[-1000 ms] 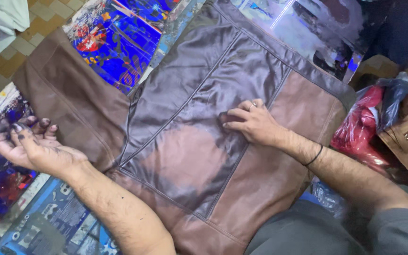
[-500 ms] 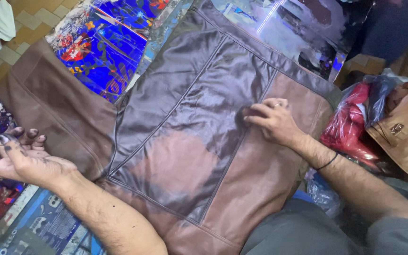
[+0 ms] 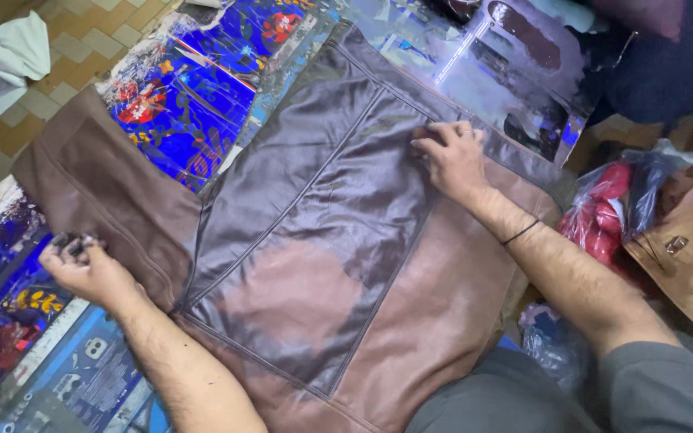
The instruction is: The person applies dark dye to a brown leather jacket laid on a work table, rubbing the dye in with a sponge over the front panels. They pour more dye from a bottle onto the sponge, reposition the jacket, and continue working the dye across the surface by hand.
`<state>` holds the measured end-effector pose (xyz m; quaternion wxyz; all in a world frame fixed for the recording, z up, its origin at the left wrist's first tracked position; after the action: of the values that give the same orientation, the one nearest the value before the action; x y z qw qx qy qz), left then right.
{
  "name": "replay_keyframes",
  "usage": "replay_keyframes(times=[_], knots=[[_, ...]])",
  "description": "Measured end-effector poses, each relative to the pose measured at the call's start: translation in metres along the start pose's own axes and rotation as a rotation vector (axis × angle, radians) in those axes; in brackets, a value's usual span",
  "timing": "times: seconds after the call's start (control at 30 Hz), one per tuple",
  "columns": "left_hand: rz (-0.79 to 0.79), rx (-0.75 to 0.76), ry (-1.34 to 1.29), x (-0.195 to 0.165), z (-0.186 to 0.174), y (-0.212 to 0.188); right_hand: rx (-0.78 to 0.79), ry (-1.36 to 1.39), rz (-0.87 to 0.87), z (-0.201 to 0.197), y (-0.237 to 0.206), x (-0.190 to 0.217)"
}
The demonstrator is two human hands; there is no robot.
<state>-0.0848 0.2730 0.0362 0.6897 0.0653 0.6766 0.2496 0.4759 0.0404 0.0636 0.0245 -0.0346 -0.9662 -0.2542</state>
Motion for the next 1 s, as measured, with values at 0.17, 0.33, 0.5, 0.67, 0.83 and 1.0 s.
replay_keyframes(times=[0.17,0.33,0.5,0.67,0.83,1.0], knots=[[-0.044,0.088,0.184,-0.014,0.015,-0.001,-0.009,0.0,-0.176,0.025,0.045,-0.002],[-0.208,0.235,-0.015,-0.054,0.002,-0.03,-0.006,0.134,-0.305,0.046,0.082,0.009],[0.051,0.134,1.009,-0.119,-0.037,-0.178,-0.039,0.059,-0.118,0.05,0.11,-0.013],[0.088,0.152,1.451,-0.137,-0.042,-0.32,0.016,0.109,-0.215,0.045,0.109,-0.034],[0.274,-0.01,1.281,-0.128,-0.037,-0.313,-0.177,0.084,0.024,0.016,0.077,-0.159],[0.074,-0.118,1.444,-0.123,-0.04,-0.273,-0.077,-0.072,0.213,-0.001,0.025,-0.305]])
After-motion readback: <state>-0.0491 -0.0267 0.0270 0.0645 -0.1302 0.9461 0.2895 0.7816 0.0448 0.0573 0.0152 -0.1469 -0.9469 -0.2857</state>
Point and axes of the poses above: each hand's wrist, its own y-axis towards the middle knuckle, its own z-axis out of the palm, x = y × z, the point moved 7 cm from there along y, towards the middle knuckle, and after that the axes turned 4 degrees about x, right-handed, at the moved point
